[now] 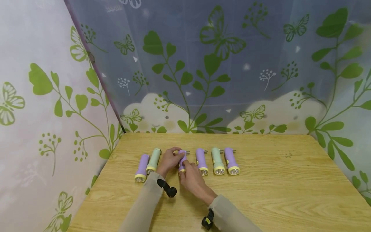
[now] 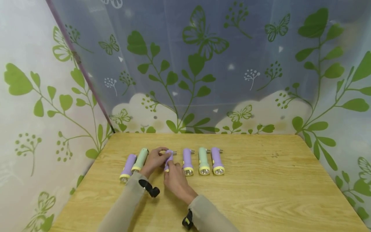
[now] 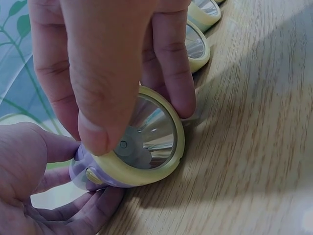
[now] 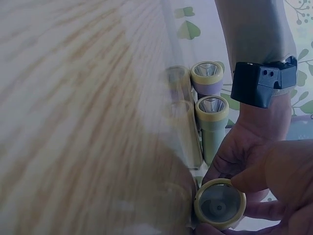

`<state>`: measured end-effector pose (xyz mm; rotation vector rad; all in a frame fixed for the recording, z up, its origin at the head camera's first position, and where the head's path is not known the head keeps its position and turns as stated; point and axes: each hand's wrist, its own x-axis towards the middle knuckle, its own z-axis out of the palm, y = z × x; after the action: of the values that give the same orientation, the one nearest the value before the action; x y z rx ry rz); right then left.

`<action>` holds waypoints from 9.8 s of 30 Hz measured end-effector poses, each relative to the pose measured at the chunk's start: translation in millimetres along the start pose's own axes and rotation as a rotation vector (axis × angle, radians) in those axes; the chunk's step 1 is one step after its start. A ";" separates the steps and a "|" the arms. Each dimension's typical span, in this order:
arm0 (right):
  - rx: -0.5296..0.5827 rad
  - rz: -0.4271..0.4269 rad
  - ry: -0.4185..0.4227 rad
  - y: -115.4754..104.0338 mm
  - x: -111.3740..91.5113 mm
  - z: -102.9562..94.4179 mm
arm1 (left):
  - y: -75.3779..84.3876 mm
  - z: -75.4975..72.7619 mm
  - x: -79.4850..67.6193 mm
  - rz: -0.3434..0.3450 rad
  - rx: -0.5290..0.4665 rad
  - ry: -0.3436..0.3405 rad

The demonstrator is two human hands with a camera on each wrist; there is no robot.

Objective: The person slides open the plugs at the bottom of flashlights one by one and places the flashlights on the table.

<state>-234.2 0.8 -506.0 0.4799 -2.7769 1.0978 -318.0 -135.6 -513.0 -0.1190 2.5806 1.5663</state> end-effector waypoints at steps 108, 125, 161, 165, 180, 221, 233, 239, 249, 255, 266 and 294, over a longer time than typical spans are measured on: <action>-0.061 -0.210 -0.238 -64.6 53.2 21.5 | -32.9 -153.5 -56.6 0.003 0.259 0.185; -0.284 -0.238 -0.320 -57.4 53.6 62.2 | -50.3 -157.5 -64.1 -0.012 0.274 0.172; -0.148 -0.340 -0.138 -51.9 55.1 76.2 | -45.8 -145.7 -56.2 0.002 0.225 0.218; -0.161 -0.329 -0.117 -53.0 55.3 77.3 | -42.1 -142.8 -54.0 -0.002 0.207 0.222; -0.243 -0.354 -0.041 -54.0 54.1 79.3 | -32.3 -135.0 -48.3 0.013 0.185 0.214; -0.215 -0.393 0.073 -42.6 36.9 52.4 | -10.5 -114.5 -37.5 0.056 0.072 0.160; -0.176 -0.490 0.138 -44.0 27.4 33.8 | 0.8 -96.2 -27.2 0.060 -0.076 0.087; -0.162 -0.527 0.145 -47.9 21.9 26.1 | 5.9 -91.4 -26.5 0.060 -0.111 0.071; -0.165 -0.550 0.162 -41.0 11.2 14.9 | 15.7 -84.0 -33.0 0.078 -0.130 0.049; -0.111 -0.545 0.204 -36.0 4.6 7.7 | 22.7 -78.9 -37.9 0.107 -0.118 0.073; 0.146 -0.287 0.087 -32.0 -5.4 -6.0 | 48.7 -72.6 -57.3 0.143 -0.200 0.066; 0.239 -0.249 0.056 -24.2 -10.5 -16.5 | 31.9 -62.9 -49.8 0.177 -0.323 0.102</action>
<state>-216.3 -1.9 -480.6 0.7834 -2.4649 1.3615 -276.7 -176.5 -449.1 0.0013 2.4462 2.0842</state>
